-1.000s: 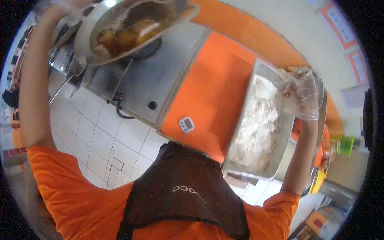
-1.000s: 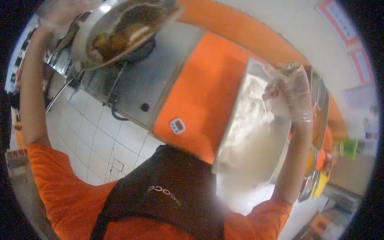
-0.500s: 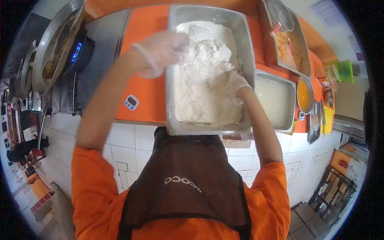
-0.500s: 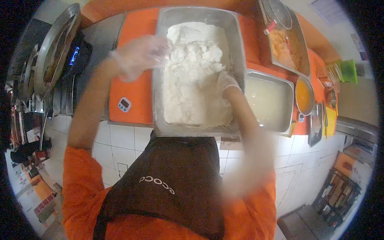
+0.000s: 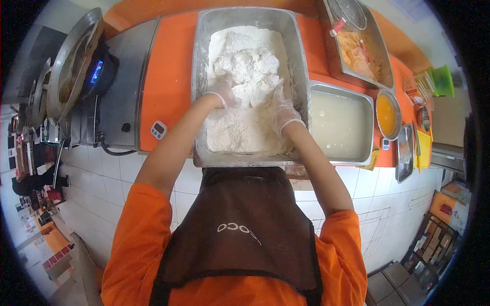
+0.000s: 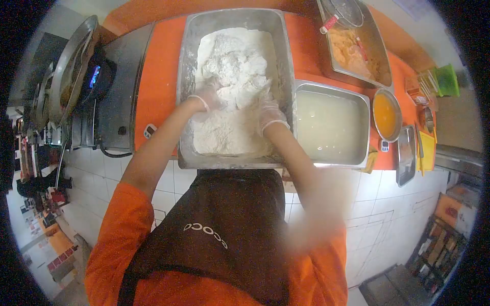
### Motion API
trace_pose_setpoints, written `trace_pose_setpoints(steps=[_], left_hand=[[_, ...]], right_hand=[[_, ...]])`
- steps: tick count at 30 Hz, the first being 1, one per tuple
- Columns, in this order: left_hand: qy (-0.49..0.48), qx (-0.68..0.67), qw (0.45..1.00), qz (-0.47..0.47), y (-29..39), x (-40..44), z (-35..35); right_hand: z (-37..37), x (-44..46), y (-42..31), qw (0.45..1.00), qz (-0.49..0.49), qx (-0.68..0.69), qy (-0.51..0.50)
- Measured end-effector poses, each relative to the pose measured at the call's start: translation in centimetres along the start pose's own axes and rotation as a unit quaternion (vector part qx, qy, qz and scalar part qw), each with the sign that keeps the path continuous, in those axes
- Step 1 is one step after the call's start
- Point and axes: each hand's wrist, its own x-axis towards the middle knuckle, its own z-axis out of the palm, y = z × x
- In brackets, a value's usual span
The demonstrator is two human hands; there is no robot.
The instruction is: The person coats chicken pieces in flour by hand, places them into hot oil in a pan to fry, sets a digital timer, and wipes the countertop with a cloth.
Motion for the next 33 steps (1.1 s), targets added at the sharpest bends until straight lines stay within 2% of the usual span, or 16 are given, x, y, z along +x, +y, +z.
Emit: trace_pose_setpoints(steps=[2,5,7,10,11,14,16,19,21,23,25,26,27,29,31,33], left_hand=[[-0.017,-0.106,0.993,-0.039,-0.4,0.4,0.4],[-0.05,-0.199,0.975,-0.084,2.3,-2.0,-2.5],[0.004,-0.162,0.986,-0.046,0.6,-0.6,1.4],[0.051,-0.126,0.989,-0.051,0.8,-0.6,1.8],[0.059,-0.118,0.989,-0.063,1.3,-1.0,1.3],[0.09,-0.261,0.961,-0.025,1.6,-2.3,-0.1],[0.079,-0.225,0.97,-0.039,0.7,-1.3,2.1],[0.103,-0.185,0.976,-0.054,1.1,-1.2,3.4],[0.126,-0.162,0.977,-0.05,1.9,-2.0,3.1],[0.142,-0.143,0.979,-0.033,1.9,-2.5,2.9],[0.071,-0.151,0.983,-0.081,2.0,-2.8,1.1],[0.034,-0.156,0.982,-0.105,2.1,-3.0,0.2],[0.055,-0.172,0.975,-0.131,1.9,-2.9,-0.2],[0.096,-0.2,0.958,-0.181,1.5,-2.5,-1.0],[0.071,-0.164,0.975,-0.131,2.4,-2.8,-1.2],[0.083,-0.137,0.98,-0.116,2.7,-3.1,-1.1]], right_hand=[[-1.5,-1.2,-0.1,0.983,0.046,0.177,-0.02],[-1.7,-1.1,-0.2,0.972,0.069,0.213,-0.075],[-4.4,-2.4,-1.4,0.974,0.059,0.208,-0.071],[7.4,0.8,0.0,0.949,-0.07,0.198,0.237],[6.3,0.5,0.3,0.951,-0.051,0.212,0.22],[-0.9,-0.7,1.4,0.948,0.012,0.25,0.196],[-3.8,0.8,1.9,0.939,0.056,0.265,0.211],[-3.3,5.2,2.0,0.947,0.045,0.236,0.215],[1.5,9.1,1.9,0.964,0.016,0.204,0.167],[2.6,10.2,2.2,0.974,-0.031,0.179,0.132],[1.8,10.1,2.8,0.976,-0.099,0.16,0.109],[2.3,10.5,3.3,0.983,-0.073,0.141,0.095],[3.6,11.5,4.0,0.988,-0.046,0.121,0.083],[4.1,11.9,4.0,0.979,-0.036,0.143,0.141],[3.8,10.2,2.6,0.933,-0.073,0.225,0.272],[0.7,8.9,3.1,0.906,-0.082,0.344,0.233]])
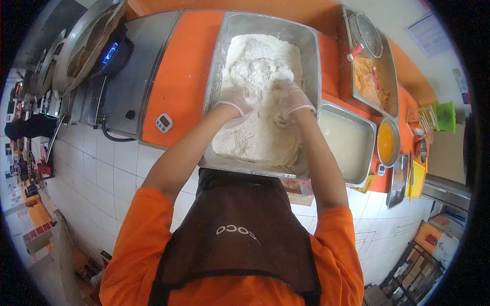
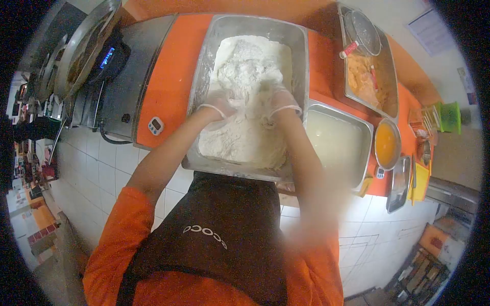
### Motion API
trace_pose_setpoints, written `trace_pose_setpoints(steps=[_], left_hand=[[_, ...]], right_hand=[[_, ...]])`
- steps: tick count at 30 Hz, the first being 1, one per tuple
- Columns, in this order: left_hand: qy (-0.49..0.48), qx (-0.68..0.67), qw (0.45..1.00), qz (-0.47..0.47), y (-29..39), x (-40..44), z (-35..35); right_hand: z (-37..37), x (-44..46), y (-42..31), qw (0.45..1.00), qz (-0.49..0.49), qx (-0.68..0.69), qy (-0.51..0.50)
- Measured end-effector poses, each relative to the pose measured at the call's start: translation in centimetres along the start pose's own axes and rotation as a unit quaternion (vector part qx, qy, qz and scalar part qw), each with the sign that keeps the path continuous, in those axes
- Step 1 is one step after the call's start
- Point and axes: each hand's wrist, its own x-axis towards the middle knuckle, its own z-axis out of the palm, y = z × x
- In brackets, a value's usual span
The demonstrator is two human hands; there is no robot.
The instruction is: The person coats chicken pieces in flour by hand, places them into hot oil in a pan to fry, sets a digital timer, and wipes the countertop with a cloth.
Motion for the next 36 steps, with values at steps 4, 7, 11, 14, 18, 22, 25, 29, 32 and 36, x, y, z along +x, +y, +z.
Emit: trace_pose_setpoints(steps=[4,7,11,14,18,22,25,29,32,36], left_hand=[[0.057,-0.047,0.996,-0.041,0.1,0.8,0.1],[0.102,-0.011,0.994,-0.041,-0.1,0.3,0.8],[0.157,-0.094,0.983,0.015,-3.4,2.1,2.9],[0.026,0.06,0.997,0.032,-2.6,1.5,2.1],[-0.088,0.047,0.995,0.014,0.1,0.4,-1.0],[-0.023,0.019,0.997,0.068,-3.4,3.6,1.2],[0.113,-0.043,0.993,0.018,-0.6,2.4,-0.3],[0.041,-0.055,0.998,0.011,5.2,0.6,-3.8],[0.162,-0.151,0.973,0.062,1.8,4.1,-0.5],[0.237,-0.127,0.961,0.073,2.9,3.1,0.3]], right_hand=[[-3.3,0.4,-2.3,0.905,-0.12,-0.385,-0.136],[-0.5,0.1,1.8,0.949,-0.147,-0.268,-0.073],[-3.2,-1.2,-2.7,0.996,0.036,-0.082,-0.027],[-1.5,-2.1,-1.1,0.995,-0.013,-0.086,-0.047],[-0.8,-1.7,-0.8,0.942,-0.12,-0.302,-0.08],[-3.0,-0.9,-1.5,0.986,0.147,-0.003,-0.074],[-4.1,-0.1,-4.9,0.93,-0.046,-0.338,-0.137],[-1.0,0.2,-8.2,0.98,-0.002,-0.197,-0.041],[-4.4,0.0,-8.3,0.991,0.024,-0.124,0.046],[-1.4,2.3,-7.9,0.978,-0.01,-0.21,-0.005]])
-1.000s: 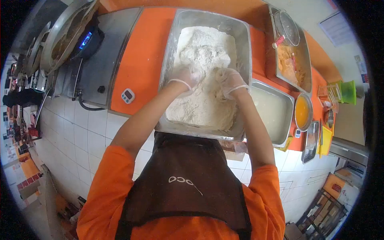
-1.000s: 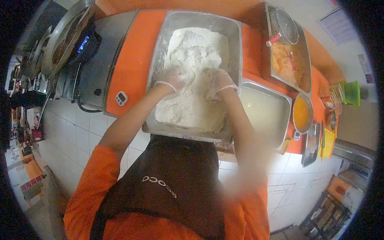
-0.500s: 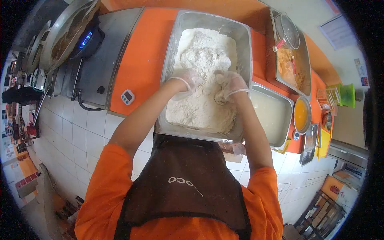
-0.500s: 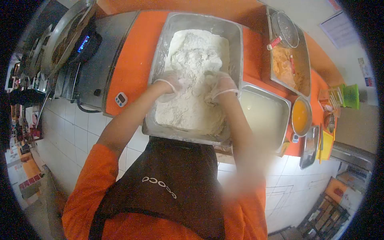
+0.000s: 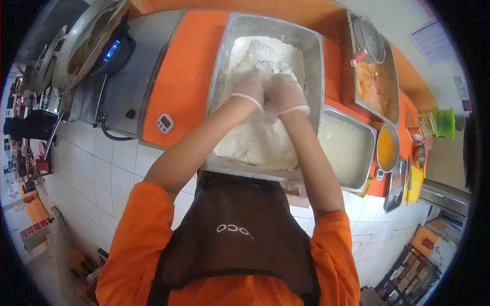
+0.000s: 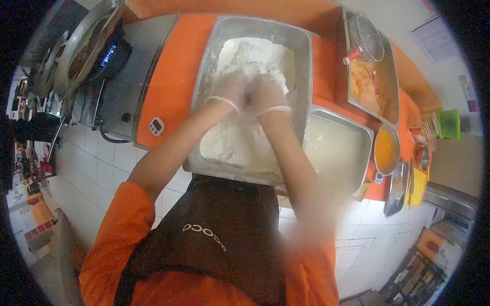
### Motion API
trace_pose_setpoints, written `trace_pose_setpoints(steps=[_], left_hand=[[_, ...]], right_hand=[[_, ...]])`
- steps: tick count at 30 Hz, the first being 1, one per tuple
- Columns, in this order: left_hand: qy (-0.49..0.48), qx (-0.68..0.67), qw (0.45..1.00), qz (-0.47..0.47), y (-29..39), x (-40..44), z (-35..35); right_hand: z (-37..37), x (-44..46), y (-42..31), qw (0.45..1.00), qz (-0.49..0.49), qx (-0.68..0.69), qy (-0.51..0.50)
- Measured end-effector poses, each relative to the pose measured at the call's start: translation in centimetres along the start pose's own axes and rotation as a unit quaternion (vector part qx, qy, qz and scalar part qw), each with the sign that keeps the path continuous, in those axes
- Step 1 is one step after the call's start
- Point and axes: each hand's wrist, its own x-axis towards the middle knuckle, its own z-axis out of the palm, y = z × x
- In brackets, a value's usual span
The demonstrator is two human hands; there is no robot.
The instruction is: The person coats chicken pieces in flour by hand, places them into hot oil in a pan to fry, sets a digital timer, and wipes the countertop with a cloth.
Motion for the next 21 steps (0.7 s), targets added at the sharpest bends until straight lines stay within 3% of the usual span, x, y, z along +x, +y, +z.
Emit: trace_pose_setpoints(steps=[2,5,8,10,12,14,16,17,18,19,21], left_hand=[[-0.017,0.106,0.993,-0.037,2.6,0.3,-4.0],[-0.12,0.046,0.992,-0.007,2.4,0.5,-2.2],[-0.019,0.084,0.996,0.016,3.7,-0.8,-7.0],[-0.057,0.107,0.992,0.024,1.2,0.3,-3.6],[-0.055,0.071,0.993,0.075,2.4,0.0,-5.2],[-0.062,0.093,0.993,0.033,4.0,0.2,-7.8],[-0.118,0.151,0.981,0.013,4.7,-0.4,-6.7],[-0.07,0.001,0.997,-0.011,2.4,0.3,-3.4],[-0.062,0.029,0.998,-0.004,2.5,0.7,-4.6],[-0.06,0.056,0.997,-0.004,2.7,0.1,-6.5],[-0.065,0.088,0.994,0.031,3.5,0.3,-8.2]], right_hand=[[-1.4,0.4,-1.0,1.0,0.009,0.009,0.022],[-1.5,0.3,-1.4,0.999,0.023,0.021,0.036],[-2.9,0.6,-1.6,1.0,0.005,0.023,0.014],[-2.0,0.2,-3.5,0.999,-0.038,0.008,0.023],[-3.9,0.1,-3.1,0.998,0.008,0.055,0.028],[-4.6,0.3,-0.6,0.994,0.079,0.08,-0.005],[-3.3,-0.9,-2.3,0.999,0.021,-0.006,0.026],[-3.6,-0.1,-3.4,0.998,-0.015,-0.053,-0.004],[-4.1,0.5,-4.2,0.993,-0.049,-0.098,-0.039],[-4.3,0.2,-2.6,0.999,-0.017,-0.037,-0.001],[-3.7,1.2,-1.7,0.998,-0.006,-0.068,-0.009]])
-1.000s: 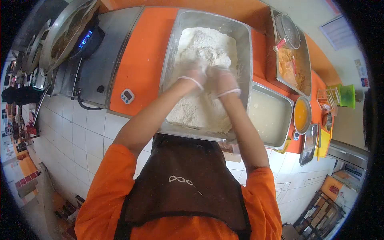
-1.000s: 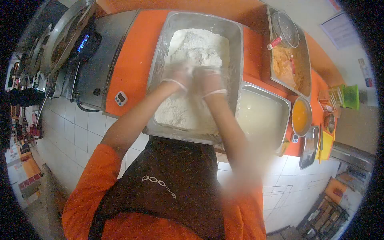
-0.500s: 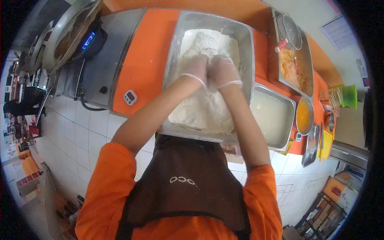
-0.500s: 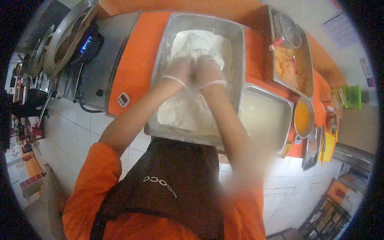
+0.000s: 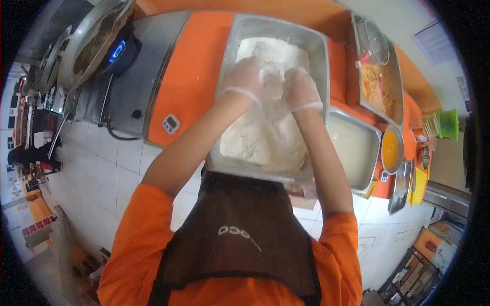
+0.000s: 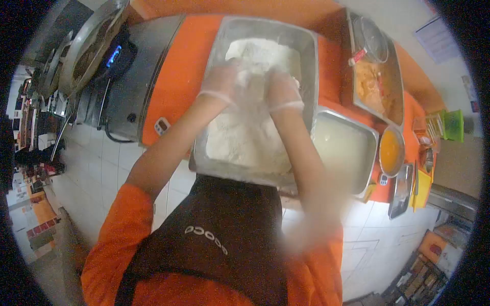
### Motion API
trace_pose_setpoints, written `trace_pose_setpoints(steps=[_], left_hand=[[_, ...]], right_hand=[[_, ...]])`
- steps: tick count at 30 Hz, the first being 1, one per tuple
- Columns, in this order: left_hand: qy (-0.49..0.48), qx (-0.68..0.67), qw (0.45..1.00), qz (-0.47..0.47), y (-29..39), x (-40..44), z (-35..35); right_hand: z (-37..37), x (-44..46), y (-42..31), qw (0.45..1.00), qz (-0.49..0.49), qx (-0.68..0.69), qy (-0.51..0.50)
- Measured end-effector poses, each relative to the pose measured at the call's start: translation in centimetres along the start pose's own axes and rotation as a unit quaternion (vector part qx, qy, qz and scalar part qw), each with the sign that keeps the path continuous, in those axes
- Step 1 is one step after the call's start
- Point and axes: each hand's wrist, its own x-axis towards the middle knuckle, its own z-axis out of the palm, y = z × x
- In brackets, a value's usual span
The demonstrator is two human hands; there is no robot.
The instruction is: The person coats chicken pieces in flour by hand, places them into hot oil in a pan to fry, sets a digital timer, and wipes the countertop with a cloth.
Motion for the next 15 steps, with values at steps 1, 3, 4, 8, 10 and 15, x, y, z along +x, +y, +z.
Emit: trace_pose_setpoints(steps=[1,3,4,8,10,15], left_hand=[[-0.013,-0.032,0.999,0.012,-0.4,-0.6,2.3],[-0.004,-0.089,0.994,0.059,-1.4,1.3,6.4],[-0.022,-0.044,0.999,0.005,0.7,-0.3,2.8],[-0.048,-0.037,0.998,-0.024,-0.4,-0.6,3.5],[-0.056,-0.022,0.998,-0.01,-0.1,-0.8,4.2],[-0.076,-0.115,0.989,-0.063,-0.8,-1.4,-2.9]], right_hand=[[0.4,-0.6,-0.2,1.0,0.004,-0.015,-0.015],[-0.1,-0.4,-1.0,0.999,-0.016,0.043,0.016],[1.1,-0.5,0.1,0.998,-0.011,0.053,0.027],[4.6,-2.4,0.0,0.989,-0.014,0.14,0.041],[4.2,-1.8,-0.3,0.993,-0.007,0.121,0.003],[0.3,-1.9,3.1,0.996,-0.027,0.086,0.019]])
